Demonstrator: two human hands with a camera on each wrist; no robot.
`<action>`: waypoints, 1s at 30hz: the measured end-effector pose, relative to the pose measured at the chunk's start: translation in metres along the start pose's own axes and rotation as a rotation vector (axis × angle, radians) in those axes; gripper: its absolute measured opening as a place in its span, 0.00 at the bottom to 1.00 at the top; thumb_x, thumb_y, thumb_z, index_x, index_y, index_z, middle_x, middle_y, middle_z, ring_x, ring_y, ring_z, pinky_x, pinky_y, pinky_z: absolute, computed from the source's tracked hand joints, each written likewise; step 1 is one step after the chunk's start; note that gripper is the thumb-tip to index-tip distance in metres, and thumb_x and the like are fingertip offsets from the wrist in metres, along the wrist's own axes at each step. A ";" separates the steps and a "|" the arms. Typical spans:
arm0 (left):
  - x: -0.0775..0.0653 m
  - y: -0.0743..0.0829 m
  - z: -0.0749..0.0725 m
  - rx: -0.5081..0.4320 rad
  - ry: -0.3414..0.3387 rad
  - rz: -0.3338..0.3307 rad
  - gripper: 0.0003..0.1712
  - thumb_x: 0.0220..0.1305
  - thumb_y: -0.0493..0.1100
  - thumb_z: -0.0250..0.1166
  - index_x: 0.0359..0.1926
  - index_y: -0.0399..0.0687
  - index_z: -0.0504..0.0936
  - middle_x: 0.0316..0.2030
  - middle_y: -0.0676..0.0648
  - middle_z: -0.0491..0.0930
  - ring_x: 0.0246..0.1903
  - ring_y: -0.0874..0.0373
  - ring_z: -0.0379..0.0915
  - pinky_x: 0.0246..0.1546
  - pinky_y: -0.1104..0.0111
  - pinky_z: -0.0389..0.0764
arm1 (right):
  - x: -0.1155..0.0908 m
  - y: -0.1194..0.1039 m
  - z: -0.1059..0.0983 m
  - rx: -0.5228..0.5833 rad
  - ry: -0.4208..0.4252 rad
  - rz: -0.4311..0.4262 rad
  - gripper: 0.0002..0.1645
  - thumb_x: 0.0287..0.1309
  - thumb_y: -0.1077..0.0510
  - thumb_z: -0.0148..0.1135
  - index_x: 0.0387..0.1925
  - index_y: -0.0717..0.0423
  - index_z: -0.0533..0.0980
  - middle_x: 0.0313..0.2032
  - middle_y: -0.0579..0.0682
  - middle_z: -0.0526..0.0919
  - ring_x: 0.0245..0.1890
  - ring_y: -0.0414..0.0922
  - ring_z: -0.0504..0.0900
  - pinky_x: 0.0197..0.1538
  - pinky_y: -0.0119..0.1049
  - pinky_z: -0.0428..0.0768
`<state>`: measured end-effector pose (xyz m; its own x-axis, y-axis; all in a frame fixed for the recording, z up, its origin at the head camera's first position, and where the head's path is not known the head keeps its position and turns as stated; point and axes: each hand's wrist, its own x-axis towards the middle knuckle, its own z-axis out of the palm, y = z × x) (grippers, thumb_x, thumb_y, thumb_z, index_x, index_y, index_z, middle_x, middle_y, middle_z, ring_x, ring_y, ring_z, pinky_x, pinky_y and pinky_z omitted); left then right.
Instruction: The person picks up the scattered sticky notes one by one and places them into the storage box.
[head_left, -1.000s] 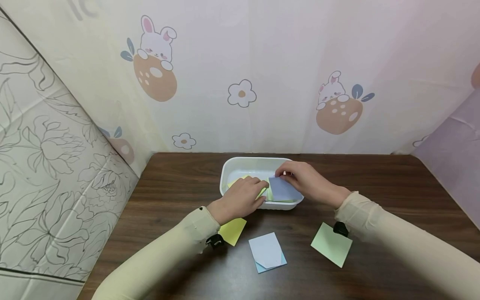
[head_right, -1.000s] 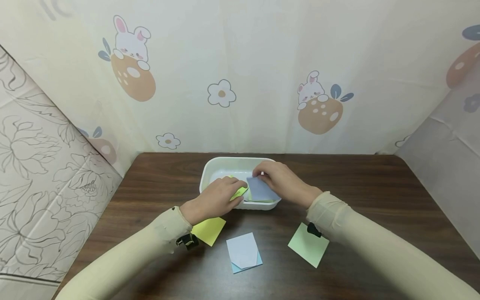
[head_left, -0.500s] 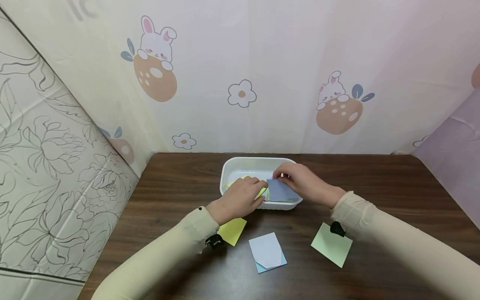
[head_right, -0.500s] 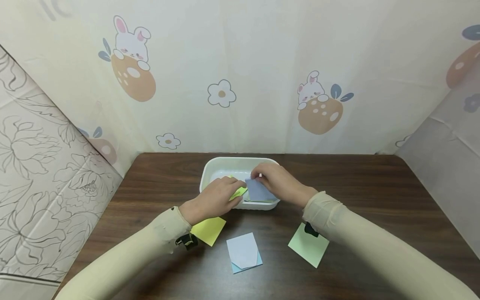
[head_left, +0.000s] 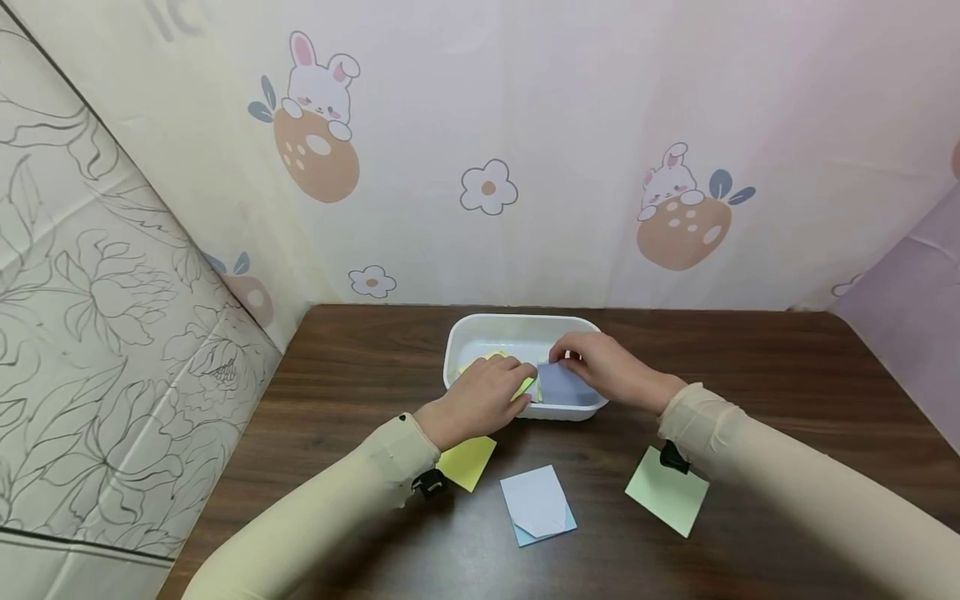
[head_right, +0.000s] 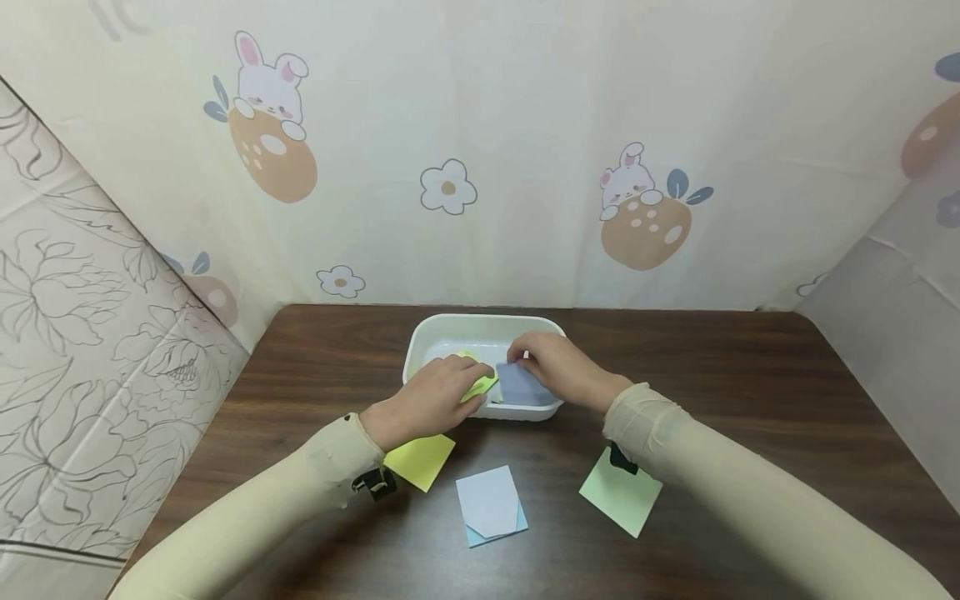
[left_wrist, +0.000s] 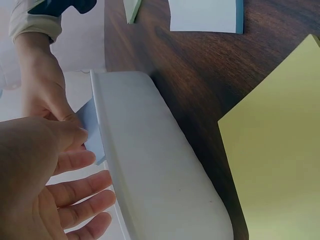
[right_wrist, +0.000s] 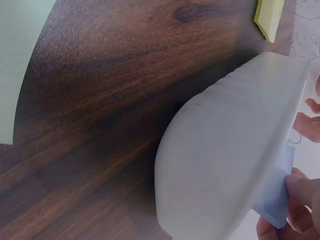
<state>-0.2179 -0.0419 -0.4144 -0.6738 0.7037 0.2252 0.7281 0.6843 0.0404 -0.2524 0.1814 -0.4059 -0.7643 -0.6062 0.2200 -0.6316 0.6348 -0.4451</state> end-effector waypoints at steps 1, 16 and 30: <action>0.000 0.000 0.000 0.002 0.000 -0.001 0.17 0.63 0.49 0.58 0.51 0.50 0.79 0.43 0.51 0.81 0.41 0.55 0.75 0.35 0.64 0.75 | 0.000 0.001 0.000 -0.001 -0.003 0.004 0.10 0.53 0.68 0.62 0.38 0.55 0.80 0.35 0.45 0.82 0.34 0.40 0.75 0.38 0.37 0.76; 0.003 -0.001 0.007 0.013 -0.018 -0.005 0.17 0.63 0.49 0.58 0.51 0.50 0.79 0.40 0.51 0.80 0.39 0.55 0.75 0.33 0.64 0.74 | 0.006 0.011 0.007 -0.049 -0.066 0.061 0.12 0.54 0.66 0.61 0.41 0.56 0.80 0.37 0.46 0.82 0.35 0.41 0.75 0.40 0.38 0.75; 0.005 -0.001 0.006 0.012 -0.007 0.007 0.16 0.63 0.48 0.58 0.50 0.51 0.79 0.40 0.51 0.80 0.40 0.55 0.75 0.33 0.64 0.74 | 0.011 0.016 0.013 -0.087 -0.107 0.060 0.12 0.54 0.61 0.63 0.42 0.57 0.80 0.39 0.48 0.82 0.39 0.42 0.78 0.44 0.41 0.76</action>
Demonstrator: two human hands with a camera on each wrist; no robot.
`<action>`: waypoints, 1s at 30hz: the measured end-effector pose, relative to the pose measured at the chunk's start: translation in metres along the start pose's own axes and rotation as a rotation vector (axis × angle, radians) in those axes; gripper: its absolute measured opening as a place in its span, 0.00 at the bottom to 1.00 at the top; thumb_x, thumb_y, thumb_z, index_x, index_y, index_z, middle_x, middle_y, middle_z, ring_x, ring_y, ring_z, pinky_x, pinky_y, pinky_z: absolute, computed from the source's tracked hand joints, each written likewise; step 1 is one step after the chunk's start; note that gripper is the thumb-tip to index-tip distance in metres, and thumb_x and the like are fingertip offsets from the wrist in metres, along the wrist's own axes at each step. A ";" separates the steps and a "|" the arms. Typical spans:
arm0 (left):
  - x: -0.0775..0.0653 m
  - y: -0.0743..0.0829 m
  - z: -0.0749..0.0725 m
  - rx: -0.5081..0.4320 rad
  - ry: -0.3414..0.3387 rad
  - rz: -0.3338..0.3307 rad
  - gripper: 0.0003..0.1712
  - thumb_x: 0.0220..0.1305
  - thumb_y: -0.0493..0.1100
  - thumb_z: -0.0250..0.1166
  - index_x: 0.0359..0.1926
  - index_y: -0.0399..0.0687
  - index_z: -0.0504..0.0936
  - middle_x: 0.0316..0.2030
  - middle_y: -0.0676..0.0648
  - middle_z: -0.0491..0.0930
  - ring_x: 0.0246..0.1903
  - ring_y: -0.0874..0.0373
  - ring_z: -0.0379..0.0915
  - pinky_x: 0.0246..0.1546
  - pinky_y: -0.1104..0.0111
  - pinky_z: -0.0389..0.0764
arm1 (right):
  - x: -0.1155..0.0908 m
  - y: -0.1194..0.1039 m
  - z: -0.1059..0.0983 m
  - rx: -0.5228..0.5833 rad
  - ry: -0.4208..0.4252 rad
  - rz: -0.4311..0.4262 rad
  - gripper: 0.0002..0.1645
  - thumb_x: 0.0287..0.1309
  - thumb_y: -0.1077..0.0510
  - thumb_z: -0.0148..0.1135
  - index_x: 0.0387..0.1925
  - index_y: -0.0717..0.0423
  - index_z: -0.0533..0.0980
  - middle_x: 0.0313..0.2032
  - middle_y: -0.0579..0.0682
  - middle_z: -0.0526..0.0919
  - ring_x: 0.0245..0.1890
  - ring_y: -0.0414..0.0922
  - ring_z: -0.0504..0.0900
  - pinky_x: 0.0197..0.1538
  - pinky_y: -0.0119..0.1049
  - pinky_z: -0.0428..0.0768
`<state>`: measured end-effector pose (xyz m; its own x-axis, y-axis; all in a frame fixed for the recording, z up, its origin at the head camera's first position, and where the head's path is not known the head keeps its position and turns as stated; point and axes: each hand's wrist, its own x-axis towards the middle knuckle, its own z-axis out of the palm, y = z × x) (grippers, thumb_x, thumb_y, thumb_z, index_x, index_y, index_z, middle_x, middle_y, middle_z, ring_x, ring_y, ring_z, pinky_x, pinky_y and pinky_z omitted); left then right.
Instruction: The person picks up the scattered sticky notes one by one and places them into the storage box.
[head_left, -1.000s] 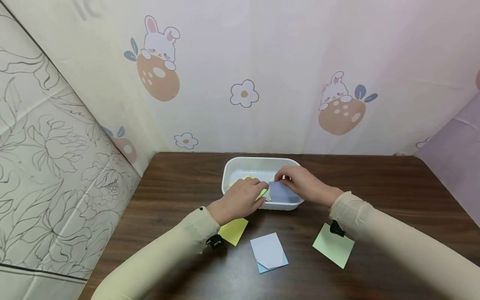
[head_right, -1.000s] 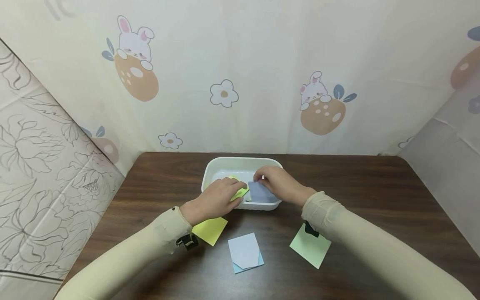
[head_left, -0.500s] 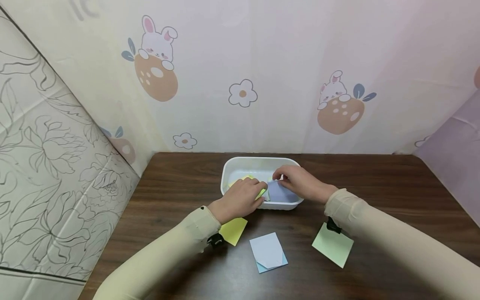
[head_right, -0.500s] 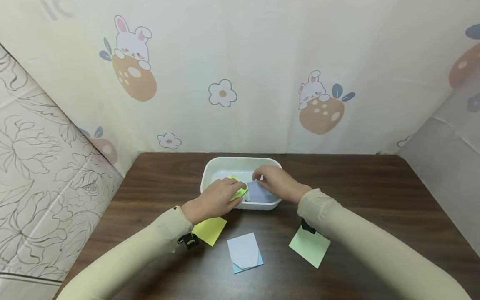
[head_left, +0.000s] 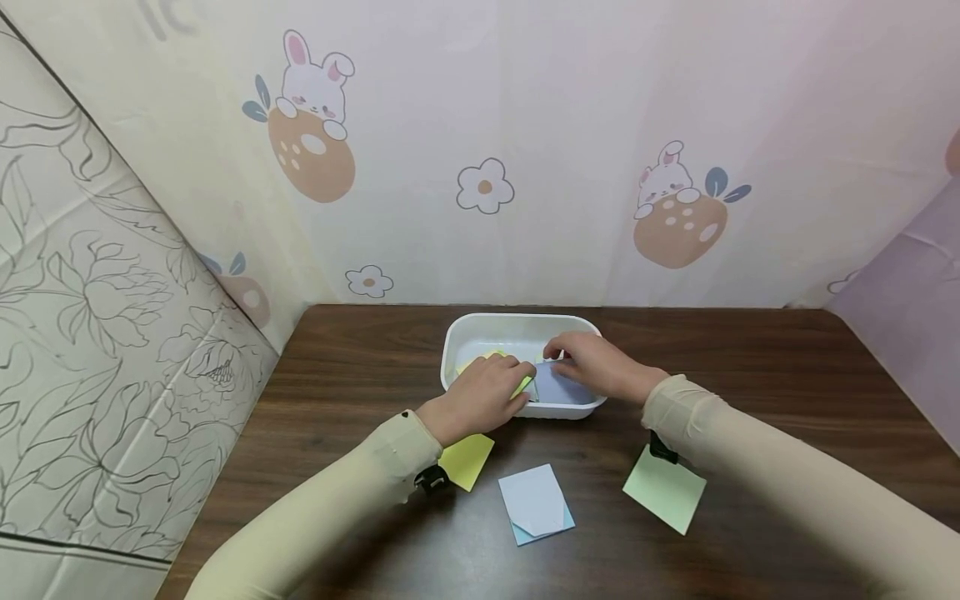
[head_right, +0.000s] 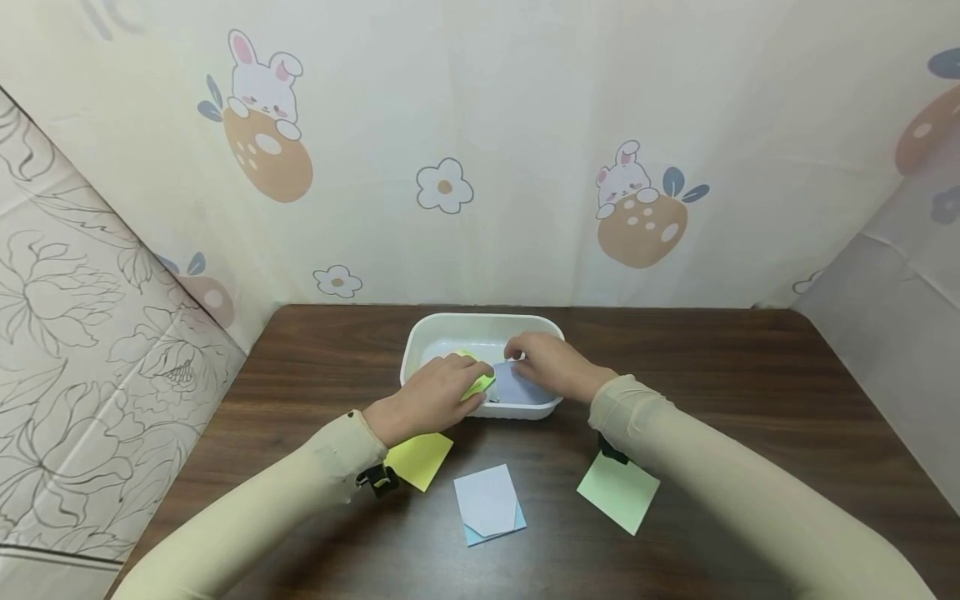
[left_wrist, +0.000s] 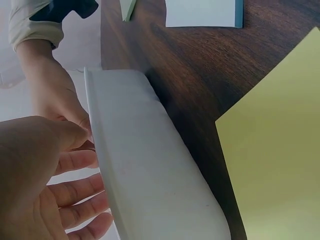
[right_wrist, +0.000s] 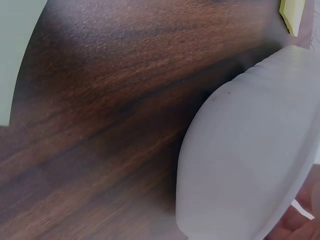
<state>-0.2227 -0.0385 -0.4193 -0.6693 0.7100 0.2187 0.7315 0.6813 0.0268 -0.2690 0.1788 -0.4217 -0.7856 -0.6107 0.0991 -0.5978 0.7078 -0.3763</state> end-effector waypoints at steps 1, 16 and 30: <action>0.000 0.000 0.000 0.001 0.003 0.002 0.16 0.63 0.48 0.58 0.49 0.50 0.79 0.40 0.51 0.80 0.40 0.55 0.75 0.33 0.64 0.74 | 0.000 0.000 0.001 0.002 -0.002 0.001 0.13 0.55 0.60 0.63 0.43 0.57 0.80 0.39 0.48 0.82 0.40 0.43 0.78 0.45 0.42 0.76; 0.001 0.000 -0.001 0.003 -0.003 -0.005 0.17 0.64 0.48 0.56 0.51 0.50 0.80 0.41 0.51 0.81 0.38 0.56 0.75 0.33 0.64 0.74 | -0.005 -0.002 0.002 0.006 -0.005 0.008 0.18 0.58 0.54 0.61 0.47 0.60 0.78 0.44 0.52 0.82 0.47 0.49 0.78 0.50 0.47 0.74; 0.000 0.000 -0.001 0.003 0.001 -0.006 0.17 0.64 0.48 0.56 0.51 0.50 0.80 0.40 0.51 0.81 0.37 0.57 0.75 0.32 0.65 0.74 | -0.009 -0.004 0.000 0.005 0.005 0.027 0.17 0.58 0.52 0.60 0.46 0.57 0.79 0.44 0.50 0.82 0.47 0.47 0.78 0.50 0.45 0.75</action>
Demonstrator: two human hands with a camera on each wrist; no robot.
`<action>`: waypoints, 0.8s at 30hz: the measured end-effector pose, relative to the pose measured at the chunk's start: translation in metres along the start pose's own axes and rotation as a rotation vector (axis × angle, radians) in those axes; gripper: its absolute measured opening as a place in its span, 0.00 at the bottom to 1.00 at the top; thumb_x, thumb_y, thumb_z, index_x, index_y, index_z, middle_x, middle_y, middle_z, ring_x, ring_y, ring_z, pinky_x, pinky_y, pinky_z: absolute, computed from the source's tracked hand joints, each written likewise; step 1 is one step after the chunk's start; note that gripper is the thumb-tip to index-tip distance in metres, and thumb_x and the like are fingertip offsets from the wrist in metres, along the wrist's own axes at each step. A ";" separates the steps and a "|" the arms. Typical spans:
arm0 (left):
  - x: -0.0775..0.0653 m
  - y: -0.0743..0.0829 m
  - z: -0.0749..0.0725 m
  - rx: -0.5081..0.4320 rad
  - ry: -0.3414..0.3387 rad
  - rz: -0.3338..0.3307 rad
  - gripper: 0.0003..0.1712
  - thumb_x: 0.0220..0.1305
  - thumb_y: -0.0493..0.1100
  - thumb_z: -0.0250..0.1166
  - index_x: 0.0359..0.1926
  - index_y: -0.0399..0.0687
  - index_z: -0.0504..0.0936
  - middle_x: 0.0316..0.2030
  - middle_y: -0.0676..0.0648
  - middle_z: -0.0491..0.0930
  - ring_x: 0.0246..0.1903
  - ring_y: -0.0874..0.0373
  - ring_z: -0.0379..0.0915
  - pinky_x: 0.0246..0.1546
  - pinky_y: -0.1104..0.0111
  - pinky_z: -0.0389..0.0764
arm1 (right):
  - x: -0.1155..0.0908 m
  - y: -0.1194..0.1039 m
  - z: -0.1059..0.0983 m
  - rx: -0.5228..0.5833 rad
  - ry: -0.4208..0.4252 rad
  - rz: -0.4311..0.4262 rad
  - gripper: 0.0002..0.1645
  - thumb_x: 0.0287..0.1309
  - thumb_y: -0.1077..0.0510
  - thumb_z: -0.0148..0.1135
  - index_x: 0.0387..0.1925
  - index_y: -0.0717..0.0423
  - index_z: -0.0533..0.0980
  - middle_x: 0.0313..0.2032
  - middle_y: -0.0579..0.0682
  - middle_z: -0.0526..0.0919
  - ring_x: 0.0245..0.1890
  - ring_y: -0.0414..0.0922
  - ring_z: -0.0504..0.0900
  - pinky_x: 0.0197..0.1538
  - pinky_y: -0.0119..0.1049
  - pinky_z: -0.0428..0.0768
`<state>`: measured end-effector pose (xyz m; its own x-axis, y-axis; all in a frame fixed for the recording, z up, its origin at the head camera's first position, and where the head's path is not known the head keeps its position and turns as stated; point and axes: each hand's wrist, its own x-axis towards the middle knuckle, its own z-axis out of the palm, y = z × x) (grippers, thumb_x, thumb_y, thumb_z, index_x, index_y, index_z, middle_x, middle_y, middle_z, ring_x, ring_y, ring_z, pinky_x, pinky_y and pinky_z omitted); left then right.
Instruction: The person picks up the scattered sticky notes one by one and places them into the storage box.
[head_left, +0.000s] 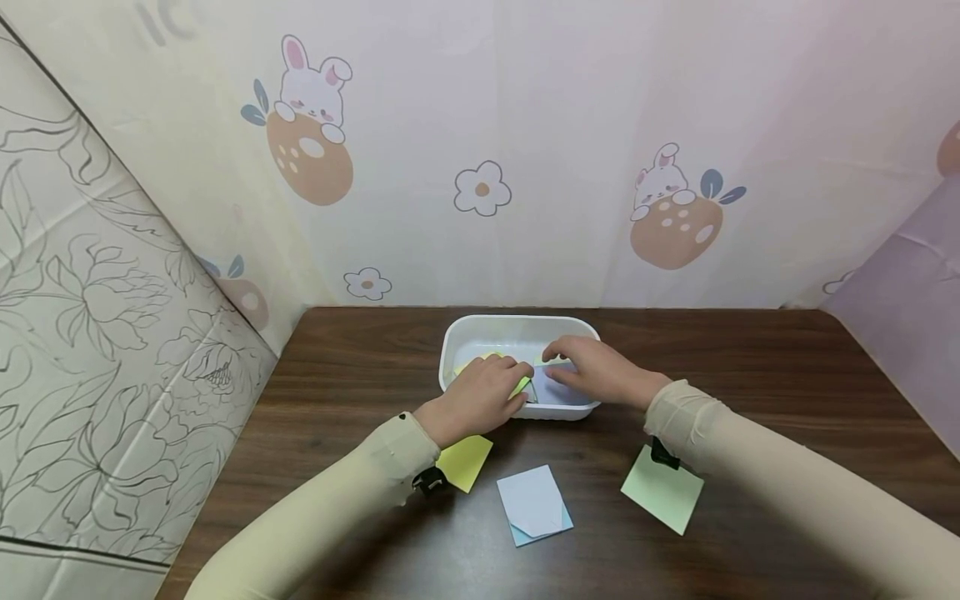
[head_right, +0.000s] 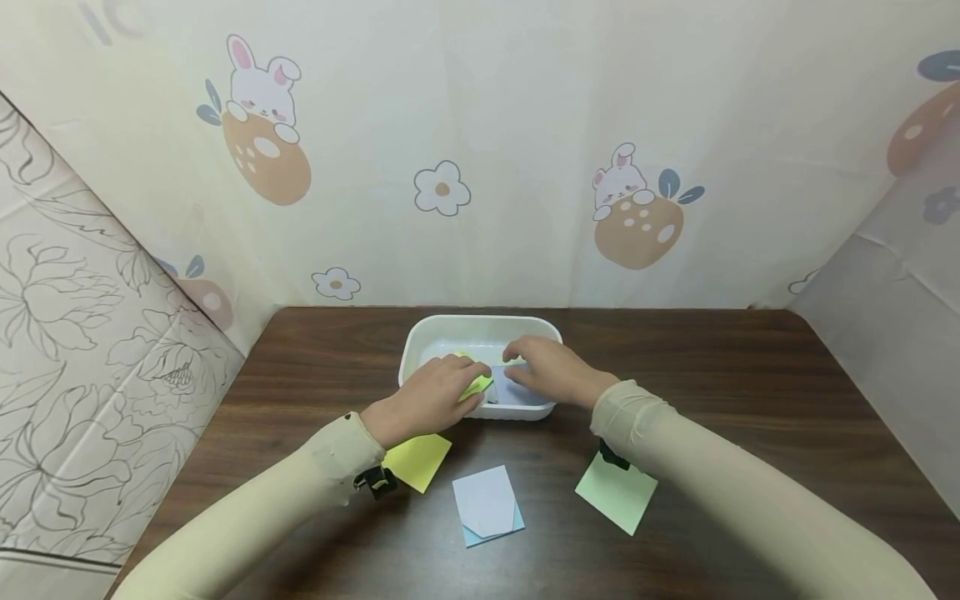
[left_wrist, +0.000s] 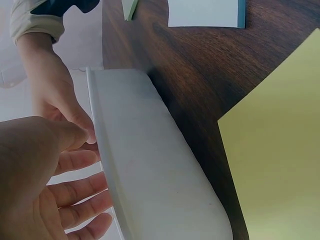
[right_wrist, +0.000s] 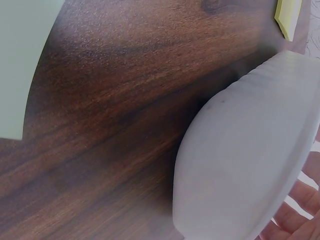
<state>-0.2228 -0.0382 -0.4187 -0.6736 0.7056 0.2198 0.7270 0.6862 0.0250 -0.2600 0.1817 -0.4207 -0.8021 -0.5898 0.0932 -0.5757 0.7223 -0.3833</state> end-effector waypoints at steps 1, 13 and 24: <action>0.000 0.000 0.000 0.000 0.001 0.000 0.17 0.64 0.48 0.56 0.51 0.50 0.80 0.41 0.51 0.81 0.37 0.57 0.75 0.32 0.65 0.74 | 0.000 0.000 0.000 -0.003 0.000 0.000 0.17 0.58 0.52 0.60 0.46 0.57 0.79 0.44 0.49 0.82 0.48 0.47 0.78 0.51 0.45 0.75; -0.001 0.001 0.001 -0.001 -0.003 -0.003 0.18 0.63 0.48 0.57 0.52 0.50 0.80 0.42 0.51 0.81 0.39 0.57 0.75 0.31 0.66 0.73 | -0.003 -0.005 0.000 -0.019 0.034 -0.051 0.17 0.58 0.52 0.61 0.46 0.57 0.79 0.43 0.49 0.82 0.47 0.46 0.78 0.50 0.45 0.75; -0.001 0.000 -0.002 0.001 -0.024 -0.023 0.19 0.64 0.49 0.56 0.53 0.50 0.78 0.43 0.51 0.81 0.41 0.57 0.75 0.35 0.65 0.74 | -0.007 -0.011 -0.003 -0.022 0.033 -0.058 0.18 0.57 0.52 0.61 0.47 0.56 0.78 0.45 0.48 0.81 0.48 0.46 0.78 0.51 0.45 0.74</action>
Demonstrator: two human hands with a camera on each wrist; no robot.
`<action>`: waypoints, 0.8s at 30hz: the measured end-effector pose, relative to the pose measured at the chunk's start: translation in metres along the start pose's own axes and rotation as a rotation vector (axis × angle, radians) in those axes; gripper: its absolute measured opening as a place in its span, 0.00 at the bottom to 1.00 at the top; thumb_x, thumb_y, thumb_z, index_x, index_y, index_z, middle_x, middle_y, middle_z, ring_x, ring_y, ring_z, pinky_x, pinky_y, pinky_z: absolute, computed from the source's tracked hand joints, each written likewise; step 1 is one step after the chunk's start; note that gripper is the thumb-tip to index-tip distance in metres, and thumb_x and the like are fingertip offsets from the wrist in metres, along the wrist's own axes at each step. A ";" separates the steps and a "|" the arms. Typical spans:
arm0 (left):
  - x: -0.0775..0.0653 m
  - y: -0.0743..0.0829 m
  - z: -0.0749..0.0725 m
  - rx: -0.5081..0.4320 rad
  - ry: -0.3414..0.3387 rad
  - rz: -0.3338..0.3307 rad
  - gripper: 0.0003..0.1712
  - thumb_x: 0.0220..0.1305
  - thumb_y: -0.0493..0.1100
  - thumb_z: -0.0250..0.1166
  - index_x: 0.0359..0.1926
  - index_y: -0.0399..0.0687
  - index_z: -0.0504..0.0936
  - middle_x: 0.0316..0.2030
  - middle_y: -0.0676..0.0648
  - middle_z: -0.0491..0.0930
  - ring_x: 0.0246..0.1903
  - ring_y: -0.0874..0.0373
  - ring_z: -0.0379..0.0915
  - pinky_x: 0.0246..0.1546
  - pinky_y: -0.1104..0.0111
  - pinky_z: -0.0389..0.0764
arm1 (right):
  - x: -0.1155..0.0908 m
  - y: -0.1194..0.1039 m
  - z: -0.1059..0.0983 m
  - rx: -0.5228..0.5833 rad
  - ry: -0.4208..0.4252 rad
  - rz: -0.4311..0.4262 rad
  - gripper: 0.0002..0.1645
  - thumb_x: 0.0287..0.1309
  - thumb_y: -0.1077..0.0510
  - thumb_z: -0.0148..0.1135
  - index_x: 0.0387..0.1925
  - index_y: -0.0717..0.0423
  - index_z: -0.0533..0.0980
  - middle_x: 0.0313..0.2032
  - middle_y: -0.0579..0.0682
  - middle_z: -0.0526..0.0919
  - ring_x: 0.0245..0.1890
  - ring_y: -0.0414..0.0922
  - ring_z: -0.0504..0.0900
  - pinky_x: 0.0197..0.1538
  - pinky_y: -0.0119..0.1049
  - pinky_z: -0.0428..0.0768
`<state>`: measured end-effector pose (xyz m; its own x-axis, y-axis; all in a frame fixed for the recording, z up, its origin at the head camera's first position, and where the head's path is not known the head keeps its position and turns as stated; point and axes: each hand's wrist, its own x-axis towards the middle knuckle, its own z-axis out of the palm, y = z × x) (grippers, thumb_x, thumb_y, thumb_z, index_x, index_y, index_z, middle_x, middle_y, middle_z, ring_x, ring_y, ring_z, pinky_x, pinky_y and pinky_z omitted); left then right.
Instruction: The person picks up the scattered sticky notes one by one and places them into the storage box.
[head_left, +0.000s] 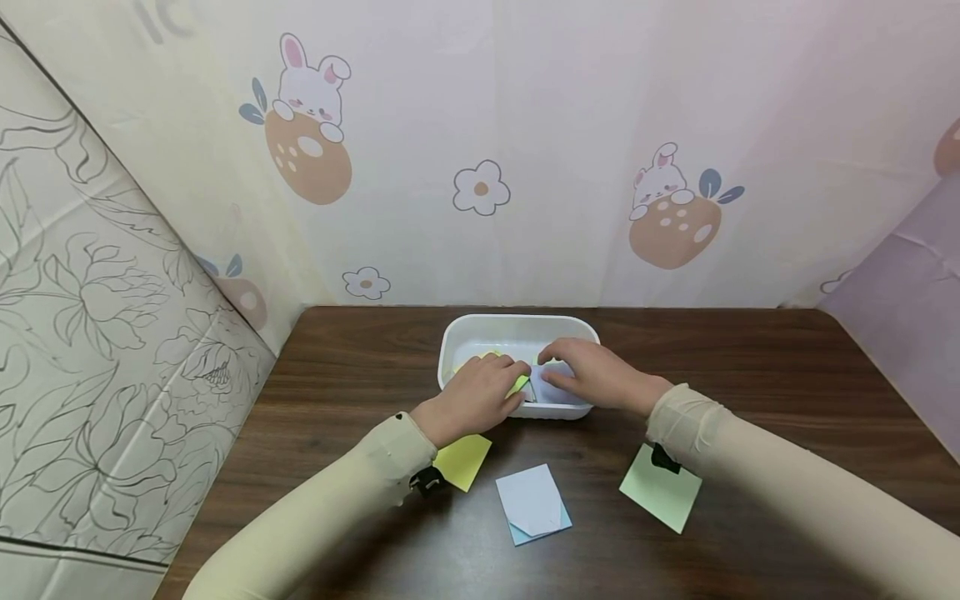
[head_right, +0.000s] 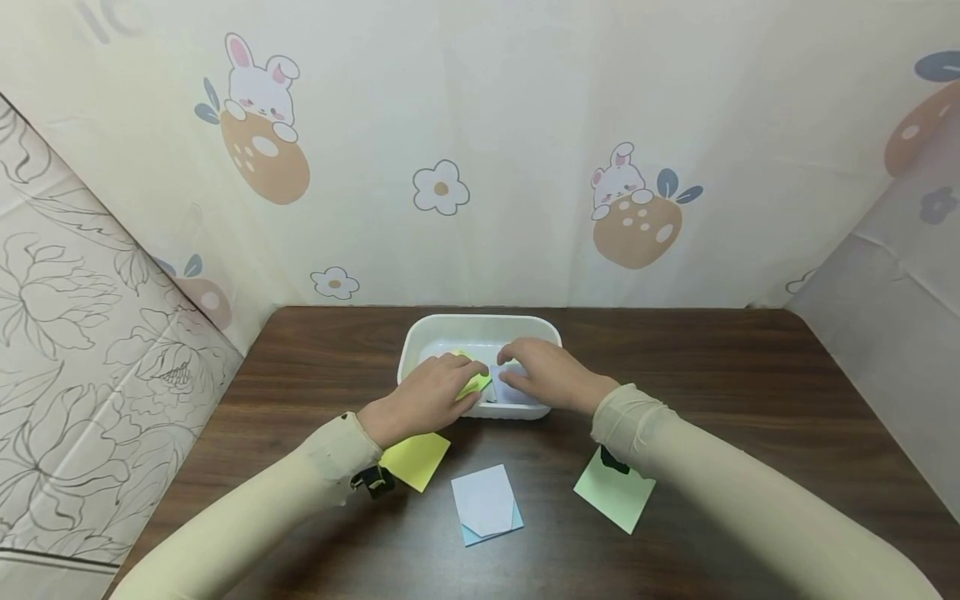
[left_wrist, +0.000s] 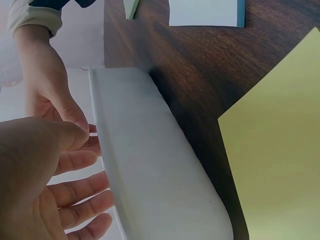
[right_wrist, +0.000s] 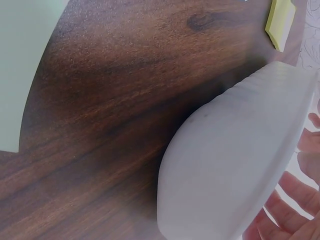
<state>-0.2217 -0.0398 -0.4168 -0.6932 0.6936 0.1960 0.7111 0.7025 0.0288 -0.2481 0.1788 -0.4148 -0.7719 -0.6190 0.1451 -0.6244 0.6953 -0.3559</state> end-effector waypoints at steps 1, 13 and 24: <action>0.000 0.000 -0.001 0.003 0.002 -0.001 0.19 0.64 0.49 0.56 0.53 0.50 0.78 0.43 0.51 0.81 0.41 0.57 0.75 0.35 0.65 0.74 | 0.000 -0.001 -0.001 0.001 -0.004 0.004 0.18 0.58 0.52 0.61 0.48 0.56 0.78 0.45 0.48 0.81 0.49 0.45 0.78 0.52 0.44 0.74; 0.000 0.000 -0.007 -0.002 0.014 -0.002 0.19 0.65 0.50 0.55 0.53 0.50 0.78 0.42 0.51 0.81 0.40 0.57 0.75 0.37 0.64 0.74 | -0.008 -0.005 -0.003 0.003 0.001 -0.003 0.18 0.58 0.51 0.60 0.48 0.54 0.78 0.46 0.46 0.81 0.49 0.43 0.77 0.52 0.44 0.74; -0.002 -0.001 -0.011 0.010 0.036 0.007 0.18 0.65 0.50 0.54 0.52 0.50 0.78 0.42 0.51 0.81 0.40 0.57 0.75 0.38 0.63 0.75 | -0.012 -0.011 -0.007 -0.012 0.005 -0.019 0.18 0.58 0.50 0.60 0.48 0.52 0.78 0.46 0.45 0.81 0.49 0.41 0.76 0.53 0.43 0.74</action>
<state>-0.2199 -0.0440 -0.4063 -0.6830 0.6927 0.2317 0.7149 0.6990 0.0177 -0.2330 0.1811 -0.4061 -0.7603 -0.6305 0.1564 -0.6405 0.6874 -0.3424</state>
